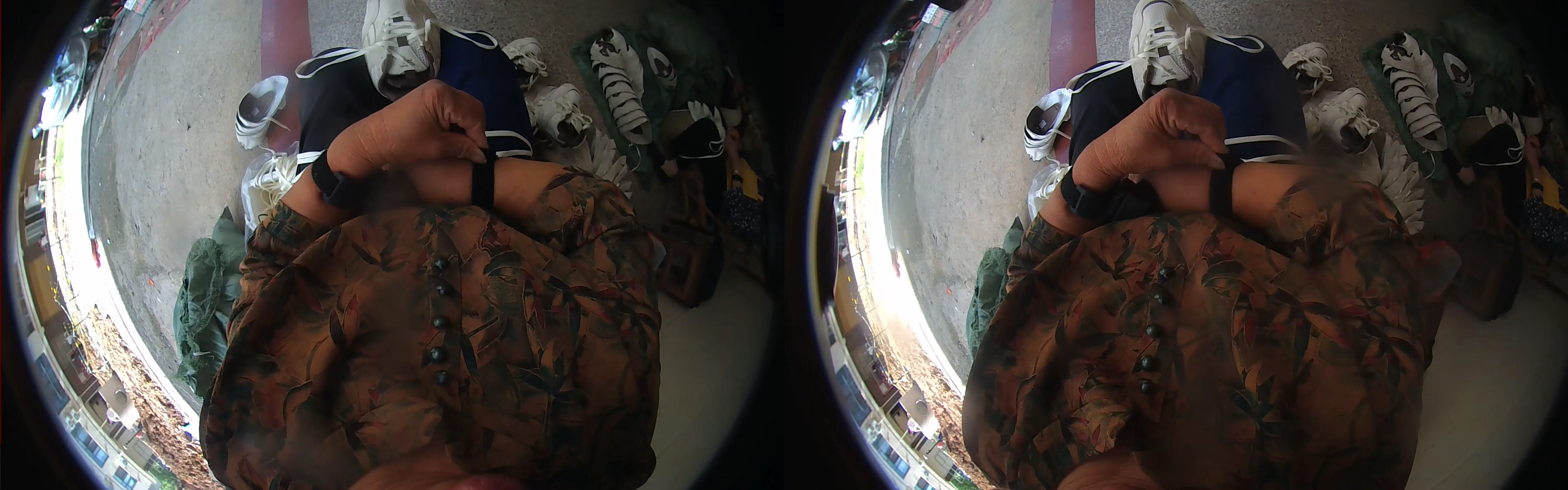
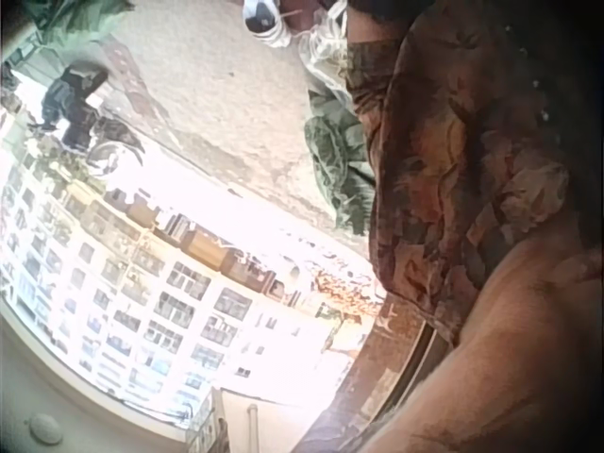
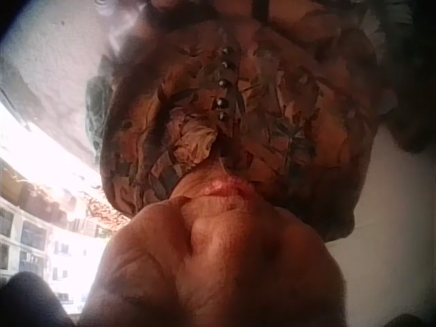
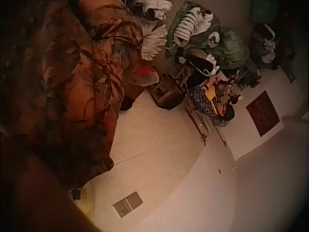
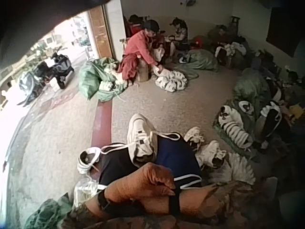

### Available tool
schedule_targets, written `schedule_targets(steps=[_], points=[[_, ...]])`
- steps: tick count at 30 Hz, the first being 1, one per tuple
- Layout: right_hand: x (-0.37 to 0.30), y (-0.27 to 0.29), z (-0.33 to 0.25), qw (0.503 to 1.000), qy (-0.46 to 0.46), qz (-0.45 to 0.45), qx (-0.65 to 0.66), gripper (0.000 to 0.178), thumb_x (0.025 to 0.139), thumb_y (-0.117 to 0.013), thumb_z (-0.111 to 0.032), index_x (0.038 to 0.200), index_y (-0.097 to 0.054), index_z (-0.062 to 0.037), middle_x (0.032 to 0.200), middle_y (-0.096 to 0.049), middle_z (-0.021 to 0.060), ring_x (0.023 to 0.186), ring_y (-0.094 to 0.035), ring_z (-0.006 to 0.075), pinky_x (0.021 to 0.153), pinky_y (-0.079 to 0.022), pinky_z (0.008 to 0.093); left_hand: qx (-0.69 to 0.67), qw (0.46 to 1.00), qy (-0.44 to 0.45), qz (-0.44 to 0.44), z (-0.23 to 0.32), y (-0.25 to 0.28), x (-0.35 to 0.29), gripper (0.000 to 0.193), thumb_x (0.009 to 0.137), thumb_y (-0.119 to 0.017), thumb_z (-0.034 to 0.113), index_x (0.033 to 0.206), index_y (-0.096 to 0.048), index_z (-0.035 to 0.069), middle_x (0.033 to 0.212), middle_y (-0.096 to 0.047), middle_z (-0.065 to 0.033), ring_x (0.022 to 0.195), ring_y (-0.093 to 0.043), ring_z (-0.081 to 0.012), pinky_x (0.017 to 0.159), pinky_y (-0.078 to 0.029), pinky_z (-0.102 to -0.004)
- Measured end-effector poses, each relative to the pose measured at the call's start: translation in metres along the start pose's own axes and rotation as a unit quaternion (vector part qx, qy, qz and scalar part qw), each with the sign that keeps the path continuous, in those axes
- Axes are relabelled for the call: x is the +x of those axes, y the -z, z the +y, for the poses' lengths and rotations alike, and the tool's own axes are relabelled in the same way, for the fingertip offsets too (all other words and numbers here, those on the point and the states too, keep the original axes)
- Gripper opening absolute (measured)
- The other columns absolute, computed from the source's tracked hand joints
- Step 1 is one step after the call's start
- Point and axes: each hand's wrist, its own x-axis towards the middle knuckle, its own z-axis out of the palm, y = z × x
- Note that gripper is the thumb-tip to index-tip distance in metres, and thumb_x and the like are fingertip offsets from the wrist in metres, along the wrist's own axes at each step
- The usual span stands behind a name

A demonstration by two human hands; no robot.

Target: The person sits on the ground and threads white shoelaces through the eyelets of a white sneaker resting on their lap. They pull the laces through the holes and adjust the tension repeatedly, working on the shoe's upper section.

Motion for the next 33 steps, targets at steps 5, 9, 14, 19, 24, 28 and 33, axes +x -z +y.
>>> schedule_targets(steps=[5,9,14,19,24,28,33], points=[[-0.002,-0.001,-0.001,1.0,-0.007,0.001,-0.001,0.012,0.072,-0.055,-0.01,0.072,-0.065,-0.0023,0.07,-0.063,0.0152,0.071,-0.065,0.0287,0.061,-0.05,0.0351,0.069,0.996,-0.036,-0.041,0.008,0.002,0.0,0.01,0.077,-0.065,0.002,0.086,-0.064,-0.001,0.08,-0.061,-0.0086,0.078,-0.061,-0.0208,0.07,-0.048,-0.0298],[-0.002,0.001,-0.003,1.0,-0.004,0.003,-0.001,0.012,0.073,-0.055,-0.01,0.072,-0.065,-0.0023,0.07,-0.063,0.0153,0.071,-0.065,0.0287,0.061,-0.05,0.0349,0.135,0.987,-0.068,-0.054,0.015,0.0,-0.004,0.018,0.072,-0.061,-0.001,0.09,-0.064,-0.002,0.086,-0.06,-0.0107,0.081,-0.06,-0.0254,0.07,-0.049,-0.0321],[-0.005,0.005,-0.002,1.0,-0.018,-0.004,-0.006,0.013,0.073,-0.055,-0.01,0.072,-0.065,-0.0023,0.07,-0.063,0.0156,0.072,-0.065,0.0288,0.061,-0.05,0.0346,0.368,0.925,-0.077,-0.05,0.022,-0.021,-0.002,0.024,0.065,-0.059,-0.002,0.088,-0.064,-0.003,0.092,-0.06,-0.0137,0.082,-0.059,-0.0293,0.069,-0.05,-0.0338],[-0.009,0.012,-0.003,1.0,-0.019,-0.008,-0.017,0.013,0.073,-0.055,-0.01,0.072,-0.065,-0.0022,0.07,-0.063,0.0158,0.072,-0.065,0.0288,0.061,-0.05,0.0343,0.23,0.969,-0.083,-0.039,0.011,-0.01,-0.001,0.026,0.07,-0.057,-0.005,0.096,-0.065,-0.002,0.093,-0.06,-0.0117,0.084,-0.06,-0.025,0.073,-0.05,-0.0296],[-0.01,0.023,0.007,0.999,-0.026,-0.013,-0.022,0.013,0.073,-0.055,-0.01,0.072,-0.065,-0.0022,0.071,-0.063,0.016,0.072,-0.065,0.0288,0.062,-0.05,0.0341,-0.131,0.968,0.071,0.203,-0.002,0.014,-0.018,0.019,0.084,-0.055,-0.004,0.099,-0.065,0.0,0.087,-0.063,-0.0037,0.08,-0.06,-0.0118,0.077,-0.048,-0.0243],[-0.009,0.028,0.016,1.0,-0.016,0.01,-0.016,0.012,0.073,-0.055,-0.009,0.072,-0.065,-0.0018,0.069,-0.063,0.0156,0.07,-0.065,0.0295,0.061,-0.05,0.0352,-0.128,0.916,0.084,0.371,-0.017,0.037,-0.03,0.014,0.085,-0.052,-0.001,0.091,-0.065,-0.001,0.082,-0.064,-0.0036,0.073,-0.056,-0.0094,0.071,-0.046,-0.0231],[-0.012,0.025,0.053,0.991,-0.1,-0.055,0.068,0.009,0.071,-0.059,-0.007,0.074,-0.063,0.0002,0.072,-0.063,0.0144,0.071,-0.064,0.0282,0.063,-0.05,0.0368,-0.073,0.929,0.062,0.357,-0.02,0.026,-0.032,0.012,0.083,-0.055,-0.002,0.09,-0.064,-0.001,0.085,-0.064,-0.0033,0.077,-0.057,-0.0101,0.074,-0.046,-0.0232]])
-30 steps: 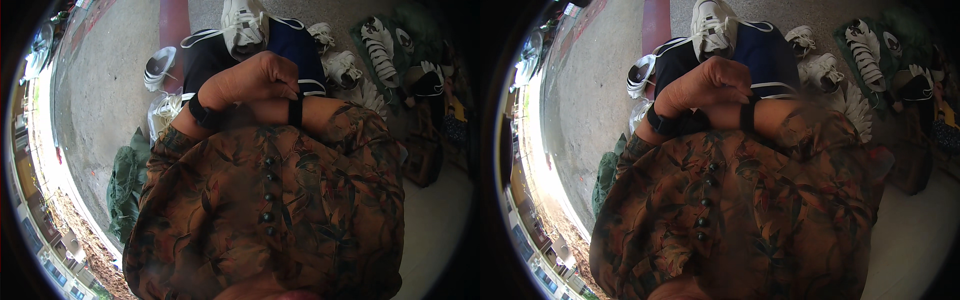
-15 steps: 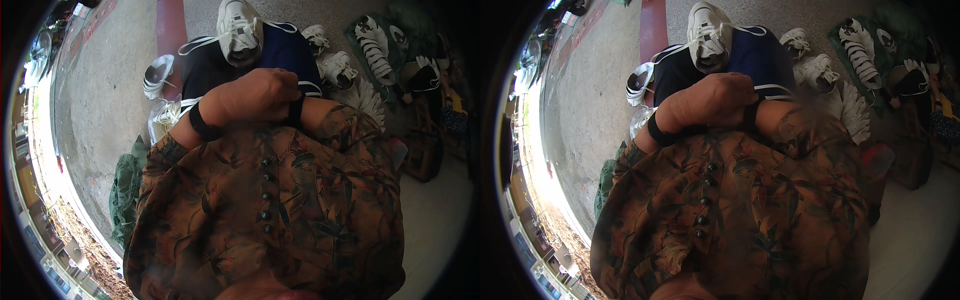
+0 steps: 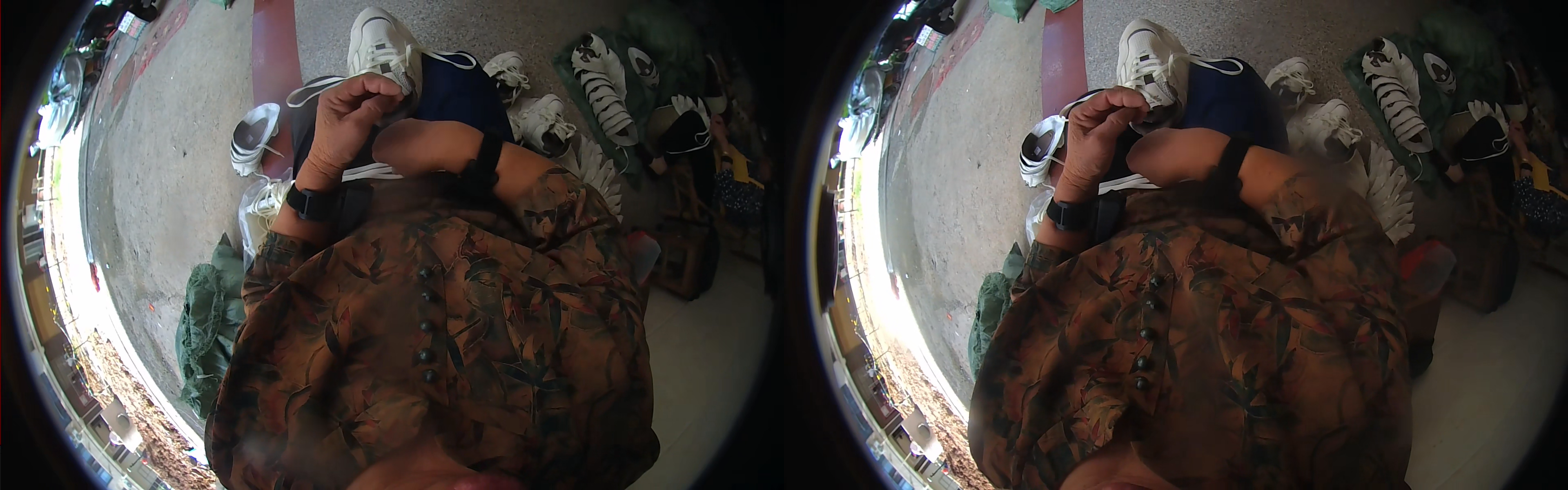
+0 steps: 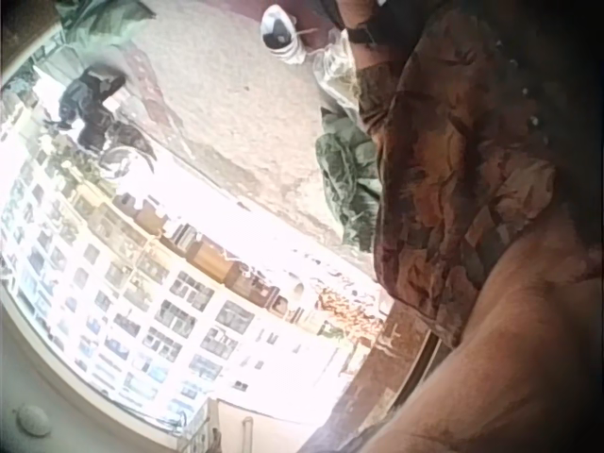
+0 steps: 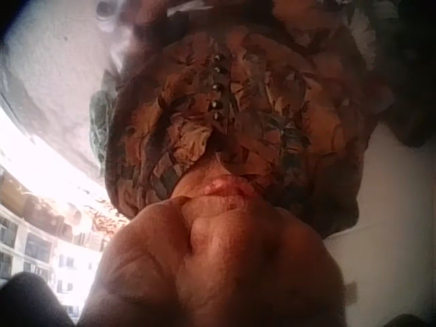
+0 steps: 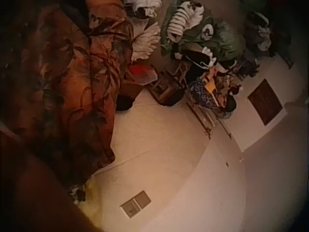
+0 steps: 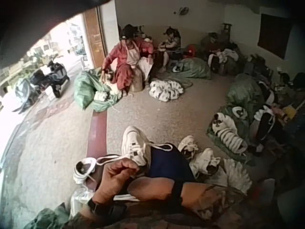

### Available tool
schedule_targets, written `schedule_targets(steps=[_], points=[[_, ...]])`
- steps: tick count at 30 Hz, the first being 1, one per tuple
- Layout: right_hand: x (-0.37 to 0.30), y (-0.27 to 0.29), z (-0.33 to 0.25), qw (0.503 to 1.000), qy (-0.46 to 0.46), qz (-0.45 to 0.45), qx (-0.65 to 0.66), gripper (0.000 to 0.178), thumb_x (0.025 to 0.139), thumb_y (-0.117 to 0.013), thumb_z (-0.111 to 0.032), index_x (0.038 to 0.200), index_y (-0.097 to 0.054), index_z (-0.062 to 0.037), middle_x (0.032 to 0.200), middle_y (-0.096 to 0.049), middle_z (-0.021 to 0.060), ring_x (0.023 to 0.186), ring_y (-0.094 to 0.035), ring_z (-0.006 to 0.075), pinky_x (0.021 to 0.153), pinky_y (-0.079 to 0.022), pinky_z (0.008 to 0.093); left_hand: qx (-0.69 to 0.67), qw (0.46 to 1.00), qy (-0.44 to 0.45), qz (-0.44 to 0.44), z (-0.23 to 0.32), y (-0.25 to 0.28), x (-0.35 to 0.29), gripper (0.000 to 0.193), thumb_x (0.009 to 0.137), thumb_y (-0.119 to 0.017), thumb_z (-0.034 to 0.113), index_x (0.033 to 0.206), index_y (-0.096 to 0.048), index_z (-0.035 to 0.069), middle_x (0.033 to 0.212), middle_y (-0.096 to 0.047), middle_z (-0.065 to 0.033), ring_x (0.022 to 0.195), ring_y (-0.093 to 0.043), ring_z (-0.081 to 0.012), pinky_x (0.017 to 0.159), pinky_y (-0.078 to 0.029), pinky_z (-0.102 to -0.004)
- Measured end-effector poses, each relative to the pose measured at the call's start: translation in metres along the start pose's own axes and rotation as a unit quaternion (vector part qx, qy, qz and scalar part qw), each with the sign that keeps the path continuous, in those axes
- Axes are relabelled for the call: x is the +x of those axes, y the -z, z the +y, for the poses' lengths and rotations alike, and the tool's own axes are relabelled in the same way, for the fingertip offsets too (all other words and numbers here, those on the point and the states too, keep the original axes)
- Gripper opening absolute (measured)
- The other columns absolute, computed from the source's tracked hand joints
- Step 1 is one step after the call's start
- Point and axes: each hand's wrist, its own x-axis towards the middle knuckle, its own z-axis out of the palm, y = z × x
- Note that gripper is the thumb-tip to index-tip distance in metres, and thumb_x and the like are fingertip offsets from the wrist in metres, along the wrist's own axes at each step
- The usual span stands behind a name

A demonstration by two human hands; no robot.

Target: The person sits on the ground and threads white shoelaces through the eyelets of a white sneaker resting on their lap. They pull the laces through the holes and adjust the tension repeatedly, working on the shoe's upper section.

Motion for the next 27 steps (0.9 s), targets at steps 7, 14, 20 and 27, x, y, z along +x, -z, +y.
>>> schedule_targets(steps=[7,14,20,27], points=[[-0.023,0.011,0.05,0.985,0.062,0.14,-0.086,0.021,0.082,-0.053,-0.016,0.095,-0.058,0.0002,0.097,-0.059,0.0113,0.097,-0.056,0.0182,0.086,-0.043,0.0285,0.251,0.923,-0.27,-0.109,0.019,-0.042,0.009,0.027,0.071,-0.072,0.013,0.093,-0.062,0.003,0.094,-0.06,-0.0104,0.087,-0.059,-0.0252,0.077,-0.046,-0.0328],[0.006,0.0,0.068,0.991,-0.003,0.132,0.011,0.018,0.082,-0.054,-0.015,0.091,-0.059,-0.0004,0.092,-0.06,0.0101,0.092,-0.057,0.0173,0.081,-0.044,0.0287,0.412,0.853,-0.312,-0.075,0.012,-0.054,0.007,0.032,0.066,-0.07,0.013,0.096,-0.061,0.003,0.094,-0.06,-0.0116,0.086,-0.057,-0.0295,0.078,-0.047,-0.0379],[0.013,-0.006,0.076,0.985,-0.038,0.149,0.082,0.016,0.082,-0.056,-0.015,0.088,-0.059,-0.0008,0.089,-0.061,0.0089,0.087,-0.057,0.0165,0.077,-0.045,0.0288,0.433,0.874,-0.214,-0.062,0.012,-0.068,0.005,0.03,0.06,-0.063,0.005,0.09,-0.062,0.003,0.082,-0.059,-0.0101,0.081,-0.058,-0.0282,0.075,-0.047,-0.0372],[0.022,-0.009,0.082,0.973,-0.046,0.19,0.125,0.014,0.082,-0.058,-0.015,0.085,-0.06,-0.0014,0.085,-0.061,0.0077,0.081,-0.058,0.0156,0.073,-0.045,0.0289,0.428,0.876,-0.22,-0.014,-0.008,-0.061,0.007,0.027,0.057,-0.06,0.002,0.084,-0.061,0.003,0.077,-0.058,-0.0098,0.079,-0.058,-0.0313,0.071,-0.048,-0.0388]])
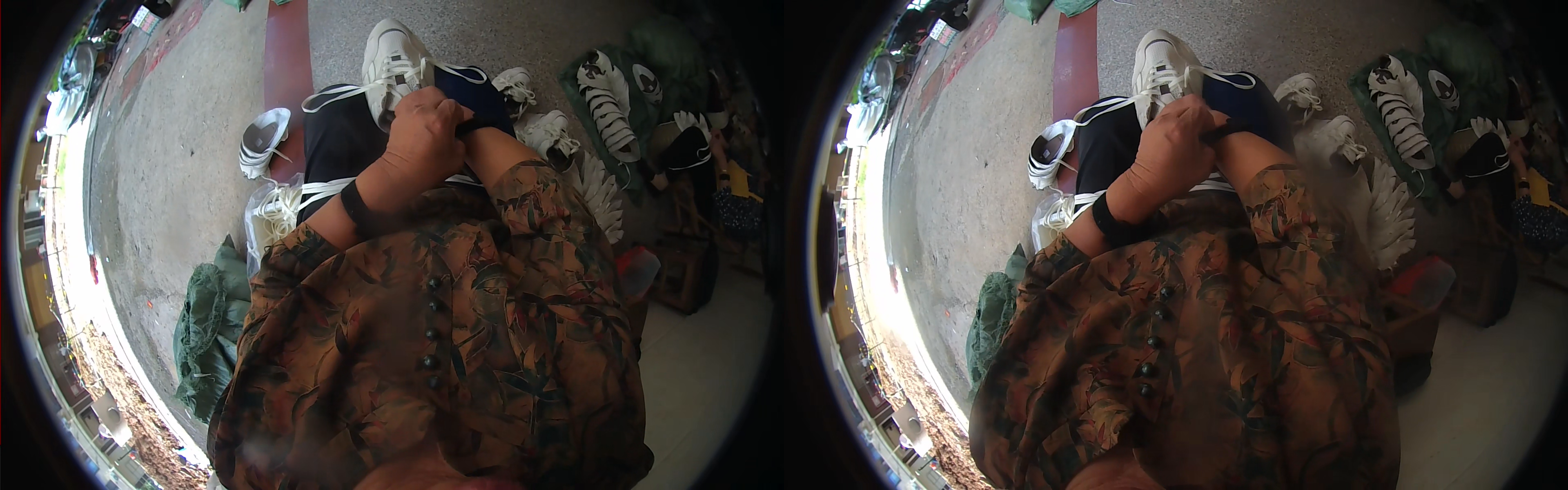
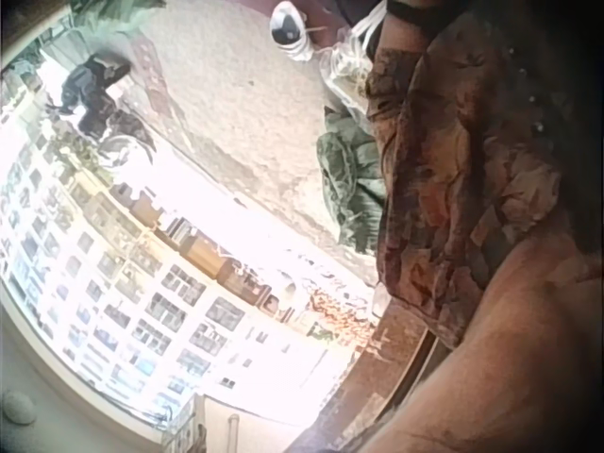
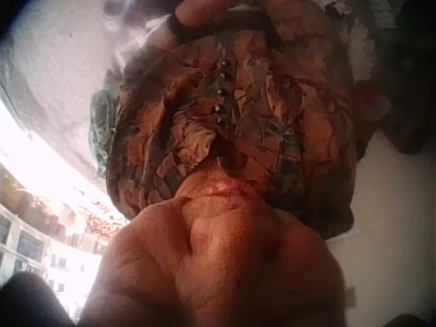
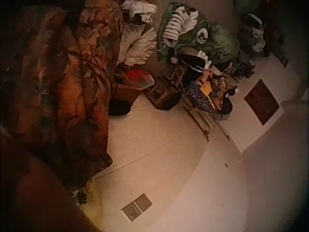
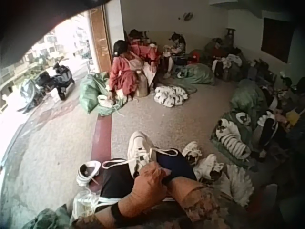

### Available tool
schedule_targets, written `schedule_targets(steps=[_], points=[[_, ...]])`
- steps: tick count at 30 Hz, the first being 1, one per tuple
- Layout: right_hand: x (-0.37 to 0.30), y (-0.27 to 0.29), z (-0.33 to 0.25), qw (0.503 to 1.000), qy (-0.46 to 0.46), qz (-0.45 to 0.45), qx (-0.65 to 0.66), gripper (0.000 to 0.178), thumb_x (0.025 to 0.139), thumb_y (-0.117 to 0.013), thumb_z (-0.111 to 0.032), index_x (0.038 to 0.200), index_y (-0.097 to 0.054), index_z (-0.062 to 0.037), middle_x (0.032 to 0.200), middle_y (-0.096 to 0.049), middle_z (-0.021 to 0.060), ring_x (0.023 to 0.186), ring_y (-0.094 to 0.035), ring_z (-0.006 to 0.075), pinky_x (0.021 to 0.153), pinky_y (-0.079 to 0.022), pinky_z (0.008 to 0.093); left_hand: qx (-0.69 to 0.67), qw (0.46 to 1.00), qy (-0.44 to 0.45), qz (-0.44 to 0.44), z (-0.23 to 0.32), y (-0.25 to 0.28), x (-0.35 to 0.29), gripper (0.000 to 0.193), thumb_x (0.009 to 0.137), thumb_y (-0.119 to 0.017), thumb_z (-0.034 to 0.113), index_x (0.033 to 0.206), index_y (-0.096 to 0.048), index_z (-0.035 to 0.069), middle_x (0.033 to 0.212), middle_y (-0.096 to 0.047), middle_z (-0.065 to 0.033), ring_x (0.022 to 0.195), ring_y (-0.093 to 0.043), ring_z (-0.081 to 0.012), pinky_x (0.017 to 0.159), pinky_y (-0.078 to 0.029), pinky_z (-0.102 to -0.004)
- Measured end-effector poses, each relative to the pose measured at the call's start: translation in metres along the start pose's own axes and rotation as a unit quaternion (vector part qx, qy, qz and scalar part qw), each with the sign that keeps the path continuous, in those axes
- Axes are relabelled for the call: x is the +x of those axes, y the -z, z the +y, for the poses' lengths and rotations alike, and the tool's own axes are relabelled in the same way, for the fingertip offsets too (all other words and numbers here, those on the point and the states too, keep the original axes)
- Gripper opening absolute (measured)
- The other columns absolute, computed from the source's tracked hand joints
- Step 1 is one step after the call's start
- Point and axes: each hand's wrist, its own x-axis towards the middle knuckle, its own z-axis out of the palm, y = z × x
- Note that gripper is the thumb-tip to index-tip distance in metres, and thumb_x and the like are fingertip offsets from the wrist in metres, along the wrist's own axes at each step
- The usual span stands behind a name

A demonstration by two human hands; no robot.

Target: The person sits on the ground and threads white shoelaces through the eyelets of a white sneaker resting on their lap. They pull the laces through the holes and adjust the tension repeatedly, working on the shoe's upper section.

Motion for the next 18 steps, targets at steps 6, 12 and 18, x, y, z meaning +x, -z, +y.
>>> schedule_targets(steps=[6,12,18], points=[[0.0,0.0,0.012,0.987,-0.055,0.061,0.136,0.013,0.083,-0.059,-0.015,0.082,-0.06,-0.0018,0.081,-0.062,0.0065,0.076,-0.058,0.0149,0.069,-0.046,0.029,-0.01,1.0,0.009,0.01,0.015,0.006,0.005,0.02,0.058,-0.058,0.001,0.077,-0.056,0.004,0.074,-0.058,-0.0094,0.076,-0.059,-0.0311,0.068,-0.048,-0.0398],[-0.002,0.009,-0.005,0.849,-0.231,0.106,0.464,0.015,0.085,-0.059,-0.017,0.079,-0.06,-0.0026,0.073,-0.062,0.0053,0.068,-0.058,0.0131,0.064,-0.046,0.026,-0.011,1.0,0.015,0.016,0.012,0.002,0.001,0.016,0.058,-0.056,0.001,0.074,-0.053,0.004,0.07,-0.057,-0.0105,0.072,-0.058,-0.0328,0.066,-0.047,-0.0385],[-0.023,-0.022,0.012,0.946,-0.193,0.259,0.027,0.013,0.079,-0.063,-0.016,0.077,-0.061,-0.0033,0.067,-0.061,0.0045,0.065,-0.06,0.0175,0.064,-0.049,0.0305,-0.209,0.976,-0.005,-0.055,0.028,-0.002,0.003,0.016,0.059,-0.056,0.002,0.074,-0.055,0.005,0.069,-0.056,-0.0092,0.069,-0.058,-0.0305,0.063,-0.045,-0.039]])
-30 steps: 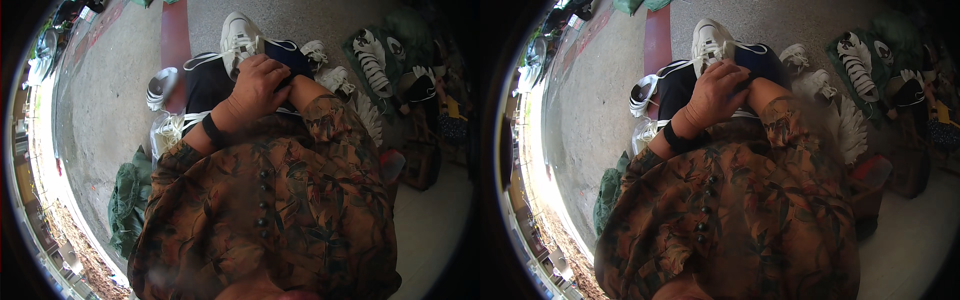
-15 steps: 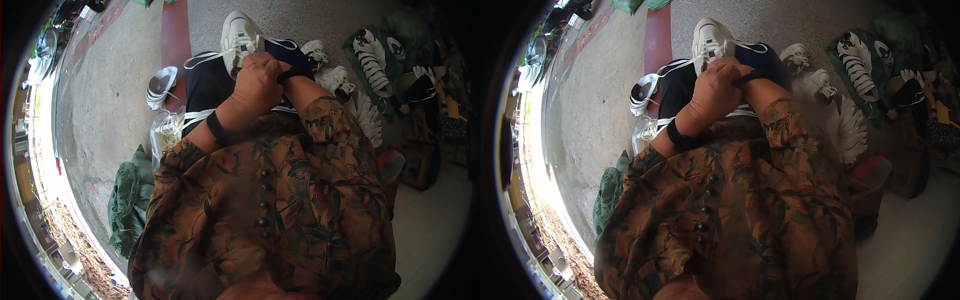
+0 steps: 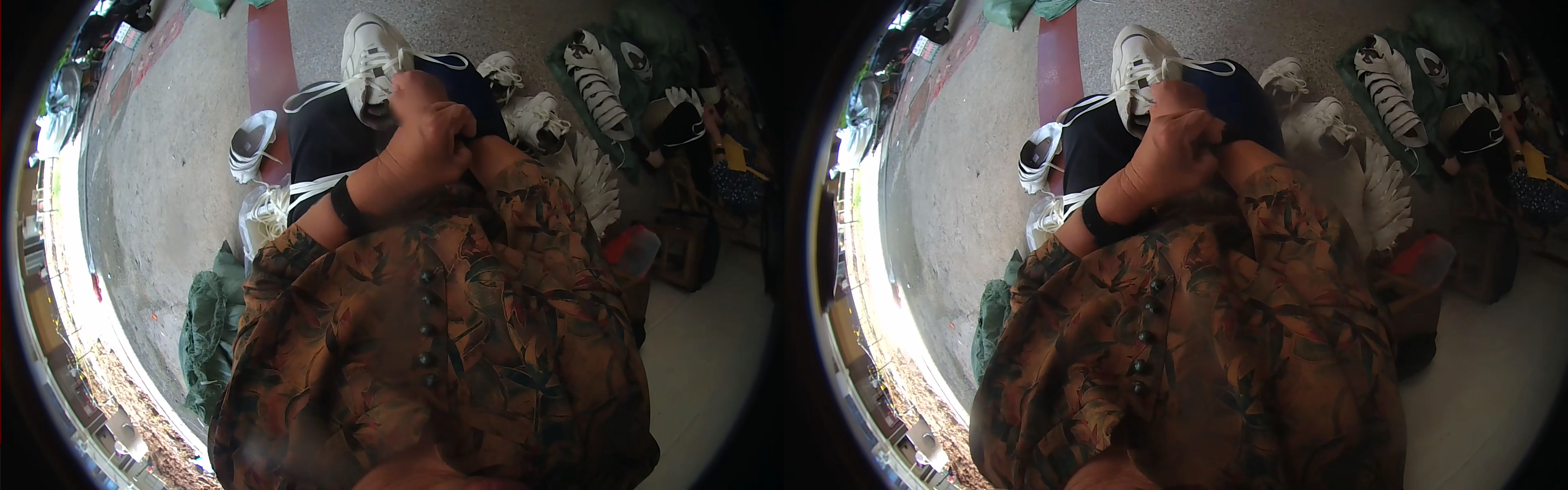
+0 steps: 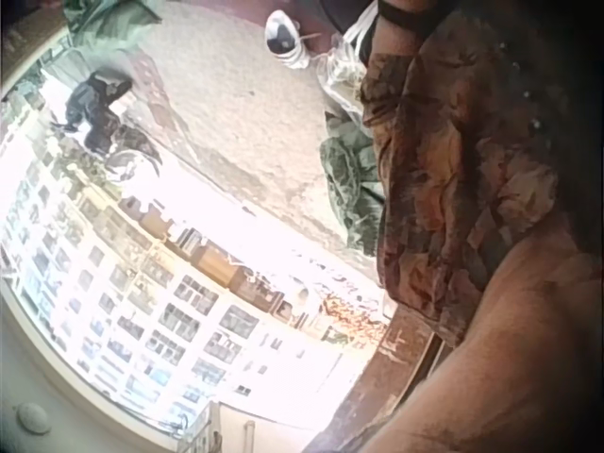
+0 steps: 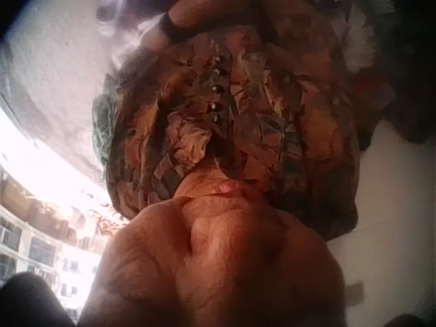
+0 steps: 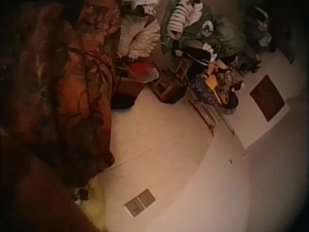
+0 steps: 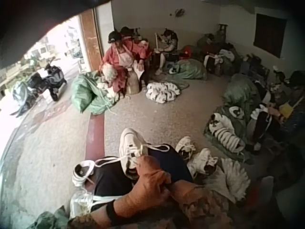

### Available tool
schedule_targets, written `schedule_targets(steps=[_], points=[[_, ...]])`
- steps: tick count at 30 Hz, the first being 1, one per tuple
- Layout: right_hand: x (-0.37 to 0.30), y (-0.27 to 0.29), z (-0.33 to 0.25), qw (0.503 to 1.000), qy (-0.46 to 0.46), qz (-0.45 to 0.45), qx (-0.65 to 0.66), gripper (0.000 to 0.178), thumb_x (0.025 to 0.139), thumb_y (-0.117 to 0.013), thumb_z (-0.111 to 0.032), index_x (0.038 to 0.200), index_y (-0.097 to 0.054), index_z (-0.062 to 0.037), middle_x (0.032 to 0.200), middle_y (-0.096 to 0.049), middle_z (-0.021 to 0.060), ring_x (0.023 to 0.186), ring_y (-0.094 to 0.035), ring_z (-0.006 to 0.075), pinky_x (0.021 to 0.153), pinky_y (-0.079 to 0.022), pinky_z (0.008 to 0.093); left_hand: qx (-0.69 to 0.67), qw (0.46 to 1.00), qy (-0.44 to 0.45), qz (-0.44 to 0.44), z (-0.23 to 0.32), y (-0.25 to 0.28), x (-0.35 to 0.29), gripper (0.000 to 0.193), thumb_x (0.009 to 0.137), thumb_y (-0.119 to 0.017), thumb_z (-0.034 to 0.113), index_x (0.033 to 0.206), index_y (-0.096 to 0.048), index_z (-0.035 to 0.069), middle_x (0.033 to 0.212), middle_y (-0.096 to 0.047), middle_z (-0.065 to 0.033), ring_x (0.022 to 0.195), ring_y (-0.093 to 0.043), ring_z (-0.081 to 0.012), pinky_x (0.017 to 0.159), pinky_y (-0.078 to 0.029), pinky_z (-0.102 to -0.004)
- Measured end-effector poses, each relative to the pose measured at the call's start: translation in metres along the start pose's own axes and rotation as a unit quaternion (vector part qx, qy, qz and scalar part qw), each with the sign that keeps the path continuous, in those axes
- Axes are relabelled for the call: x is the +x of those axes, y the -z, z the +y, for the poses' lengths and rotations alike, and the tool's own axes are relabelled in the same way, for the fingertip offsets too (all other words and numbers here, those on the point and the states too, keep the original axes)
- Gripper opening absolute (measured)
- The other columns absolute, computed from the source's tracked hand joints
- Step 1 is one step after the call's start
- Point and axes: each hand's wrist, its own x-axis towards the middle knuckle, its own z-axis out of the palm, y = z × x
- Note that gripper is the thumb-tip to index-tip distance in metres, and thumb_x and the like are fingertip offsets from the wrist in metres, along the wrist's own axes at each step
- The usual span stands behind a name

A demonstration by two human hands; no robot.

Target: The person sits on the ground and threads white shoelaces through the eyelets of a white sneaker resting on their lap. They pull the laces through the holes and adjust the tension repeatedly, working on the shoe's upper section.

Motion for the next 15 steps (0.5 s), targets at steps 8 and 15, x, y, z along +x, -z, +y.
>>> schedule_targets(steps=[8,15], points=[[0.005,0.008,-0.006,0.919,0.066,-0.074,0.382,0.01,0.084,-0.05,-0.01,0.089,-0.057,-0.0044,0.1,-0.057,0.0063,0.091,-0.055,0.0166,0.078,-0.044,0.0301,0.052,0.996,0.059,0.046,-0.009,0.028,0.004,0.013,0.068,-0.053,-0.004,0.078,-0.058,0.003,0.075,-0.061,-0.0054,0.067,-0.058,-0.0147,0.065,-0.046,-0.0259],[0.041,0.073,-0.025,0.658,-0.271,0.116,0.693,0.013,0.081,-0.063,-0.006,0.079,-0.053,0.001,0.073,-0.054,0.0125,0.067,-0.054,0.0204,0.055,-0.046,0.0271,-0.076,0.988,0.13,-0.021,-0.025,0.037,-0.008,0.026,0.072,-0.052,-0.004,0.098,-0.058,-0.002,0.083,-0.062,-0.0113,0.075,-0.061,-0.0145,0.071,-0.049,-0.0264]])
